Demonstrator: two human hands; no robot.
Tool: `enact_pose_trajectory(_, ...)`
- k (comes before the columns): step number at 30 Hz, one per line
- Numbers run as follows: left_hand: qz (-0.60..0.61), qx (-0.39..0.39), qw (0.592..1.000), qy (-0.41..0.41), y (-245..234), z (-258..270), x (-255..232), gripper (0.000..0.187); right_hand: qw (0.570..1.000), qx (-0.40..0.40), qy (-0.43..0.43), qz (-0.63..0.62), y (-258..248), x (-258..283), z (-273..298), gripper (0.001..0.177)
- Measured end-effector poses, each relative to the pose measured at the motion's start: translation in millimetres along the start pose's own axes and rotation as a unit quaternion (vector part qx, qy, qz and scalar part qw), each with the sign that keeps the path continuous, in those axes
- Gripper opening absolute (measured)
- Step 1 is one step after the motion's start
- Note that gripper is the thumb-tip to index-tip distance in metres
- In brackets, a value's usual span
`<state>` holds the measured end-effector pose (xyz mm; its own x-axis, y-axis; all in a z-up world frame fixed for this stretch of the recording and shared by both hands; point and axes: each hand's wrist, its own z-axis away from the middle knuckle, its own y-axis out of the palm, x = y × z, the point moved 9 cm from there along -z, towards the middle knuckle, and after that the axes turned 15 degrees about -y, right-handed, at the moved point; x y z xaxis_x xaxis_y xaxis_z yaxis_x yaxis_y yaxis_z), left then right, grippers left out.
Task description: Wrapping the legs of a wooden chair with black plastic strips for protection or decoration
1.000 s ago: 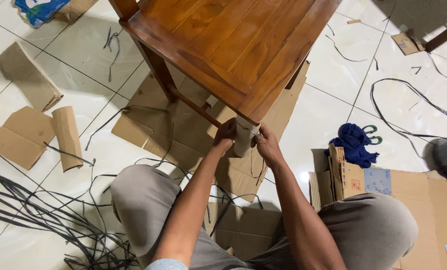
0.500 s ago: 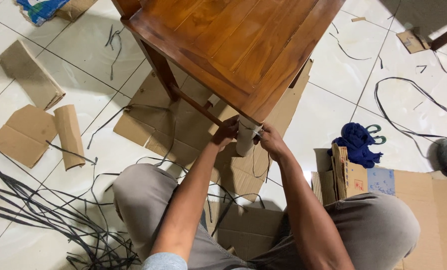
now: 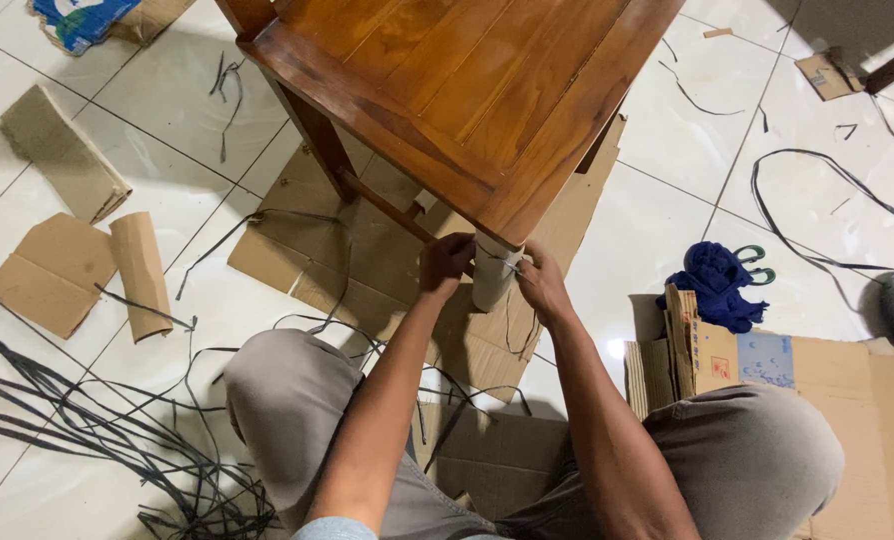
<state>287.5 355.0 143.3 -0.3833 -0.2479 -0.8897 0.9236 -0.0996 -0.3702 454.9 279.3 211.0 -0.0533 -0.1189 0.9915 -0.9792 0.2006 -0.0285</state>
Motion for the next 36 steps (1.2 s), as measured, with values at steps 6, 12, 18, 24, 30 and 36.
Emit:
enact_pose_trajectory(6, -0.034, -0.018, 0.998, -0.059, -6, 17, 2, 0.035, 0.995, -0.089, 0.025, 0.022, -19, -16, 4, 0.028)
enact_pose_trajectory(12, 0.024, -0.059, 0.996, 0.055, -27, 53, -41, 0.02, 0.992, -0.12, 0.043, -0.006, -28, -39, 8, 0.016)
enact_pose_trajectory(18, 0.051, -0.066, 0.996, 0.006, -9, 43, 18, 0.014, 0.985, -0.141, 0.06, -0.086, -19, -12, 22, 0.012)
enact_pose_trajectory(24, 0.192, -0.031, 0.978, -0.079, 8, 58, 50, 0.01, 0.98, -0.177, 0.058, -0.071, -25, -33, 35, 0.012)
enact_pose_trajectory(30, 0.286, -0.018, 0.948, -0.138, 16, 79, 61, 0.01, 0.972, -0.206, 0.068, -0.093, -22, -54, 54, 0.012)
enact_pose_trajectory(36, 0.285, -0.004, 0.951, -0.125, 5, 107, 27, 0.01, 0.976, -0.206, 0.044, -0.055, -17, -54, 66, 0.011)
